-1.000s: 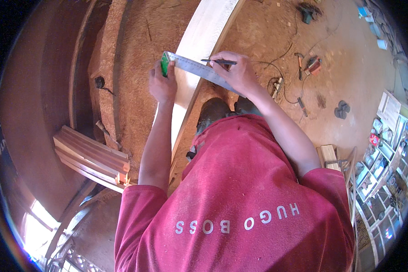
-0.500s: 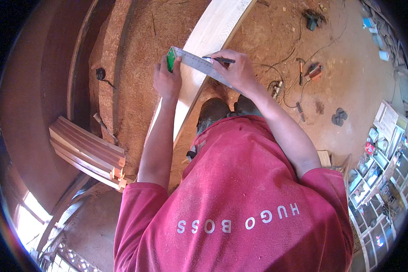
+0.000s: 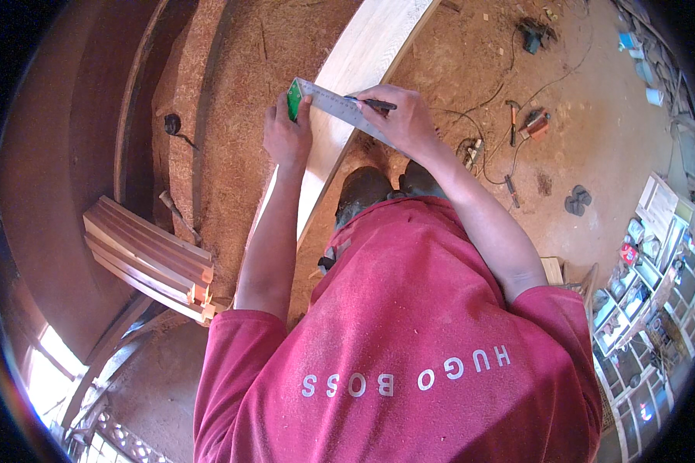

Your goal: The person uses a square and a pen to mark lines on a wooden beam, moving the tool to different positions along the wood.

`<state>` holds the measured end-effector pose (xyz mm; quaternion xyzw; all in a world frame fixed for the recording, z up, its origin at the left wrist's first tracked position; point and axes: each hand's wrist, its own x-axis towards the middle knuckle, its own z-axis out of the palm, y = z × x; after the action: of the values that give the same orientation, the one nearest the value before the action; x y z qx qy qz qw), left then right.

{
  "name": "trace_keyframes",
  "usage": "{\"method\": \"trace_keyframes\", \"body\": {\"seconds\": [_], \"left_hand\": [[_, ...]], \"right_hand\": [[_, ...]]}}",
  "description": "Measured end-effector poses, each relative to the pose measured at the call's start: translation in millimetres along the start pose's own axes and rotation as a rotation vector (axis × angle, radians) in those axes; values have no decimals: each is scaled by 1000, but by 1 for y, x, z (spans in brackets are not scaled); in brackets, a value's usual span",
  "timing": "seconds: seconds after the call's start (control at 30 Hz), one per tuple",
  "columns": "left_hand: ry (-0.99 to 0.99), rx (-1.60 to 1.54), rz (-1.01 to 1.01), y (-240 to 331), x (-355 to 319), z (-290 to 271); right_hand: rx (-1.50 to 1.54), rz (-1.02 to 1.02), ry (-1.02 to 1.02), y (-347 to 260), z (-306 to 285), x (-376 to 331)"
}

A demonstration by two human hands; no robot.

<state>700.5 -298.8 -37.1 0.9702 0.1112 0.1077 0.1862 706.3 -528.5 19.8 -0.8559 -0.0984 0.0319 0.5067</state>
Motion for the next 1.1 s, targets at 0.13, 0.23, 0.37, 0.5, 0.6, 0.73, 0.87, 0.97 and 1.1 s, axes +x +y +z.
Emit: {"method": "trace_keyframes", "body": {"seconds": [0.13, 0.23, 0.37, 0.5, 0.6, 0.73, 0.87, 0.97, 1.1], "left_hand": [[7, 10, 14, -3, 1, 1], [3, -2, 0, -4, 0, -2], [-115, -20, -65, 2, 2, -7], [-64, -15, -17, -18, -3, -6], [-106, 4, -27, -33, -27, -23], [-105, 91, -76, -61, -57, -40], [-145, 109, -123, -71, -61, -40], [-118, 36, -89, -64, -59, -39], [-116, 71, -133, -58, -50, -34]], "right_hand": [[-112, -97, 62, 2, -3, -8], [-229, -58, 34, -12, -26, -29], [-157, 20, 142, -17, -59, -65], [-151, 212, 178, -10, -72, -95], [-119, 262, 261, 2, -72, -116], [2, 343, 265, 10, -73, -135], [55, 314, 255, 7, -77, -142], [57, 291, 271, 11, -78, -152], [103, 311, 297, 9, -82, -167]]}}
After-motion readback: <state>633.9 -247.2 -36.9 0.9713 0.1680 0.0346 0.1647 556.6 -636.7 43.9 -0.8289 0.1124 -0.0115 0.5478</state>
